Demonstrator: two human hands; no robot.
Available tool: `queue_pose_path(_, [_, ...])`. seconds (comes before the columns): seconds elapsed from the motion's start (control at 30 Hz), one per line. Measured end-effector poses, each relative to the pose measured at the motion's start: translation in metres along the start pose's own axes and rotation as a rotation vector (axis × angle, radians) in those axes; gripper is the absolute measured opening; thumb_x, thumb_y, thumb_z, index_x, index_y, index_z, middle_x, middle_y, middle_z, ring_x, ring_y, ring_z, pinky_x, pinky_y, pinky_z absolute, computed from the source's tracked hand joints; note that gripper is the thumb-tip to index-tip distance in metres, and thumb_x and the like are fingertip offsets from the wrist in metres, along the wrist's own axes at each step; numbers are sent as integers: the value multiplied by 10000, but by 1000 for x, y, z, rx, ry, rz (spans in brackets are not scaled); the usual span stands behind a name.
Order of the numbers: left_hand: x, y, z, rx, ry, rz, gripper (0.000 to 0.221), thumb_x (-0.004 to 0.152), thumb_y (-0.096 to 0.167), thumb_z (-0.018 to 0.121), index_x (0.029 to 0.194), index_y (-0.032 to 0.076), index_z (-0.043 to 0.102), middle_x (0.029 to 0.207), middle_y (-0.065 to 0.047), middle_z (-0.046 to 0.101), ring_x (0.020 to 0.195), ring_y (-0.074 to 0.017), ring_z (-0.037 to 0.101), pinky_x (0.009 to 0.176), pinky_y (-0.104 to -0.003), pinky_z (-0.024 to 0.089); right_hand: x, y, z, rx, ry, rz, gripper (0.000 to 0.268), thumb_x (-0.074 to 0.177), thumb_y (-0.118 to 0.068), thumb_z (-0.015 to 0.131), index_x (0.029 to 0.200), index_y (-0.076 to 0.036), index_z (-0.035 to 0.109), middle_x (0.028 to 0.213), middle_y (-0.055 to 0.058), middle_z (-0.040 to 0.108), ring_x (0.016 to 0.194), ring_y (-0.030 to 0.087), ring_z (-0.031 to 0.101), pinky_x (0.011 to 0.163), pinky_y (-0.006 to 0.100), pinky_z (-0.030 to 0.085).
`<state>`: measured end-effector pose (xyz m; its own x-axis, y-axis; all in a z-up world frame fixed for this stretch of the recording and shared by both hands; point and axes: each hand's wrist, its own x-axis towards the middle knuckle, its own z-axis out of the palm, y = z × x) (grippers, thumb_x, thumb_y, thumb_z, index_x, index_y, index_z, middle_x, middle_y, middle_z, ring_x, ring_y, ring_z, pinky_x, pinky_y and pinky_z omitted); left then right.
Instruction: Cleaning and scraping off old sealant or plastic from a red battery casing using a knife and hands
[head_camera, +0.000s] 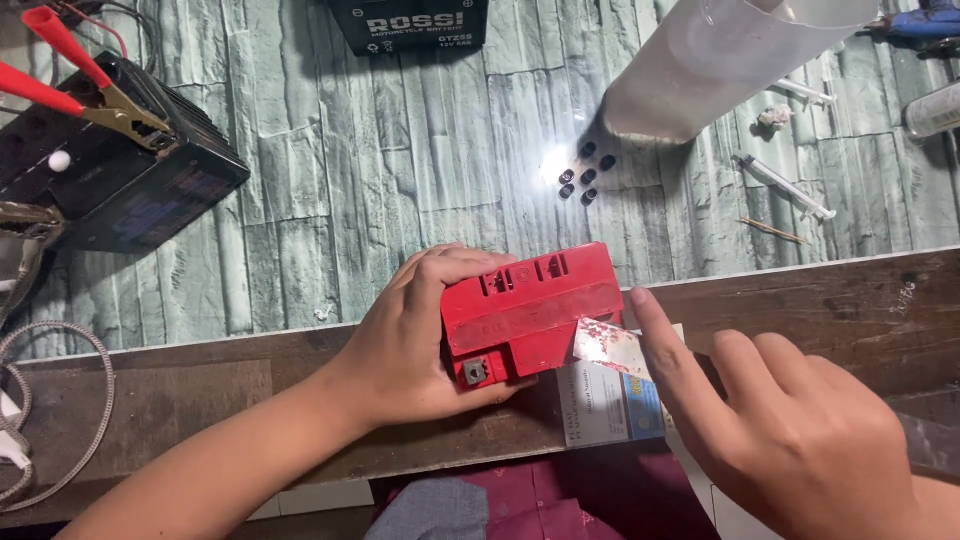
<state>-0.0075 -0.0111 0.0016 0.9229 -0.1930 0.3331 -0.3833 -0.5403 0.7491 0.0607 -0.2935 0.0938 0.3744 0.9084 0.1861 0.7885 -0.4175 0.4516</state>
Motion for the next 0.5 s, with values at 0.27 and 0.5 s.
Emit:
queue_pose_path(0.27, [-2,0,-2,-29,-4,-15,941,722,426,931,1359,12,375,1388,-182,596,1302,-359,607,1168,-482,441,-4,5,-12,-157,-122,-80,257,1031,-192,617,1229,-233,776,587,-20,425,426,150,342,467,290,182])
queue_pose_path(0.5, [1,0,-3,-113,-5,19,884,753,373,910,1327,20,338,1357,-235,580,1287,-383,633,1129,-462,530,12,-10,-18,-277,-108,-131,231,1138,-336,662,1000,-196,784,560,-10,302,437,142,248,440,306,150])
